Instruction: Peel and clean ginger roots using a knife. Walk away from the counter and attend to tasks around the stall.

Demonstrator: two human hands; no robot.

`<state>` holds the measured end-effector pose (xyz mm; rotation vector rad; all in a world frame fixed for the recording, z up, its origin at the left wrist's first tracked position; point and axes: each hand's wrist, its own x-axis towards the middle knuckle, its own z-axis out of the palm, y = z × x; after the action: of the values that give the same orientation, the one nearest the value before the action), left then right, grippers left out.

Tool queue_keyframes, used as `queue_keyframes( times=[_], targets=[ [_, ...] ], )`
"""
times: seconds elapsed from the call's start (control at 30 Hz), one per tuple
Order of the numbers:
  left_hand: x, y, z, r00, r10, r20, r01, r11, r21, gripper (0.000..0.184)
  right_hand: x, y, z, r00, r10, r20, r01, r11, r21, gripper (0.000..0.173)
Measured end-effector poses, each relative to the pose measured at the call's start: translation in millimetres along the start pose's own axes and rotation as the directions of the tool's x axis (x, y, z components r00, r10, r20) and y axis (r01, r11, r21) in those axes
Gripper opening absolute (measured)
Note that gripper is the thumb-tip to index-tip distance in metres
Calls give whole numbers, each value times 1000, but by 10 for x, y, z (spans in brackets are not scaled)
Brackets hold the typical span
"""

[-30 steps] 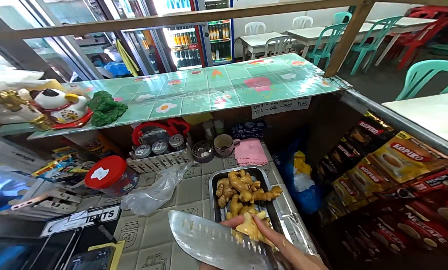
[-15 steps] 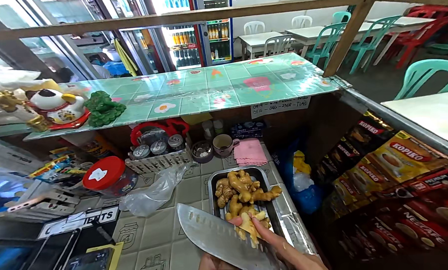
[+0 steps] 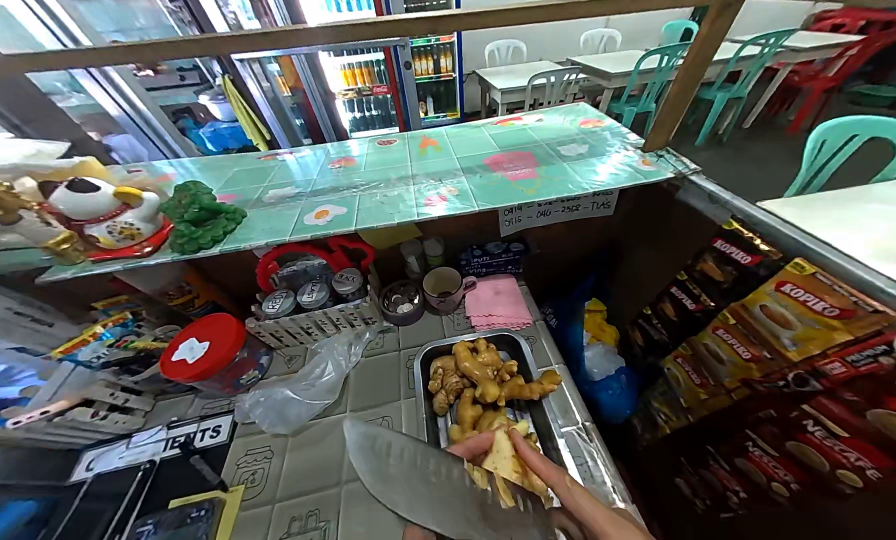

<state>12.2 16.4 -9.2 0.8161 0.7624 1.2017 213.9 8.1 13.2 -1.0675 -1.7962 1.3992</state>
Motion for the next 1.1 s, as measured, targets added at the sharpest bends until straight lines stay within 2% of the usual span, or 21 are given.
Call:
queue_keyframes(
  times=[0.13, 0.27, 0.37, 0.53, 0.67, 0.77, 0.83, 0.97, 1.1],
  targets=[
    [-4, -19, -73, 999, 22, 24, -22, 1000, 3, 46, 11, 25, 23, 1000, -21, -19, 21, 1000, -18, 84],
    [-118, -11, -62, 992, -42, -116, 43, 999, 8, 36, 24, 64, 16, 1000, -15, -25, 15, 1000, 2, 79],
    [-108, 0, -71, 996, -35, -84, 32, 999, -31, 38, 30, 79, 21, 1000, -25, -19, 26, 999, 29, 79],
    [-90, 87, -24, 999, -28, -17, 26, 995, -101, 32, 17, 62, -7, 998, -18, -54, 20, 999, 42, 69],
    [-88, 72, -94, 999, -45, -12, 44, 995, -91, 32, 11, 65, -26, 1000, -7, -7, 8, 997, 77, 77],
    [-91, 98, -147, 998, -55, 19, 57, 994, -88, 43, 5, 61, -24, 999, -41, -1, 41, 997, 63, 75],
    [-88, 134, -145, 997, -60, 50, 64, 993, -100, 37, 4, 69, -25, 998, -51, -33, 53, 997, 58, 71],
    [-61, 149, -149, 991, -43, 129, 60, 990, -127, 31, 10, 95, -52, 996, -81, -36, 85, 987, 133, 65],
    [-9, 134, -196, 978, -69, 198, 86, 993, -80, 40, -4, 81, -48, 1000, -14, -25, 21, 948, 319, 56]
  ],
)
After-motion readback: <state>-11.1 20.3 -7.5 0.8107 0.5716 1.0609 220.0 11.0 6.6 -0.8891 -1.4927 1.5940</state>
